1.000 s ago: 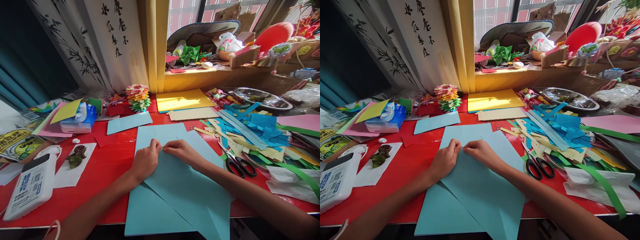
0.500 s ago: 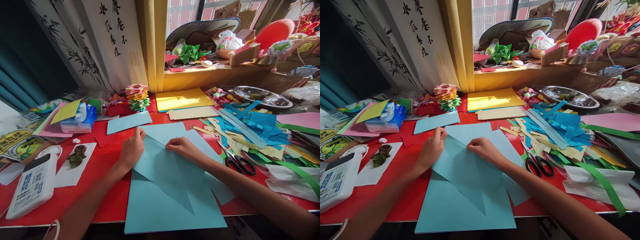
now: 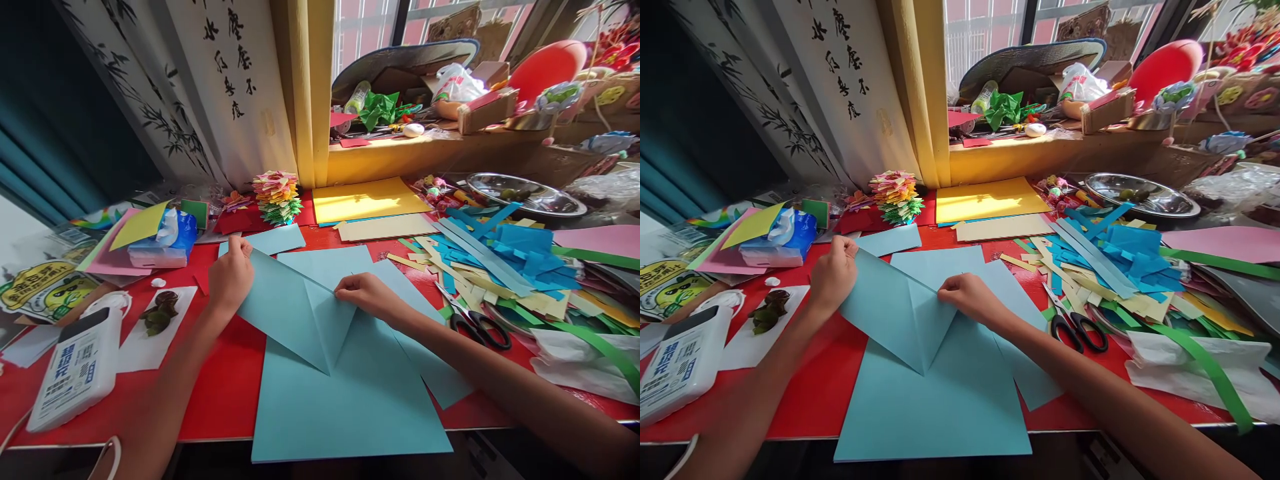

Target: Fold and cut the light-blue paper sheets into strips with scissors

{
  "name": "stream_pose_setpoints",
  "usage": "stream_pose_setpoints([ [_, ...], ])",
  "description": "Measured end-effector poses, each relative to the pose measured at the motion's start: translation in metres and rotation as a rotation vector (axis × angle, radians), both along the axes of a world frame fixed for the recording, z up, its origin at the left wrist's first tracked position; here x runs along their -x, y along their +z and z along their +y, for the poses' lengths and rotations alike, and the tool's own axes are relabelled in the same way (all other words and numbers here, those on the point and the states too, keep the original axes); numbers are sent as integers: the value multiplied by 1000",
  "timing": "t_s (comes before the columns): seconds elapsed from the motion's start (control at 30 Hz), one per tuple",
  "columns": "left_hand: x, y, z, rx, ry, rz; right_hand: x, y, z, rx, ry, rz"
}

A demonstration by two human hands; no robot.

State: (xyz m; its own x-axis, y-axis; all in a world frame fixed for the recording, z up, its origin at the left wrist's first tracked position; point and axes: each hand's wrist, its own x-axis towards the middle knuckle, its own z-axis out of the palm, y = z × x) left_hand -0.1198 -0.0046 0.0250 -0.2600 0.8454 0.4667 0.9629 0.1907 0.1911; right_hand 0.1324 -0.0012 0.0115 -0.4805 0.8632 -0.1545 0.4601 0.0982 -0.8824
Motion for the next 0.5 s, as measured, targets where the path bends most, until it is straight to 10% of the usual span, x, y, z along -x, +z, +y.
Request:
stream_pose_setpoints([
  [0.27, 41, 12, 2, -247, 140, -149, -4, -5, 7, 202, -6, 185],
  [0.5, 69, 19, -1, -401, -119, -822, -19, 5, 25, 126, -123, 328],
])
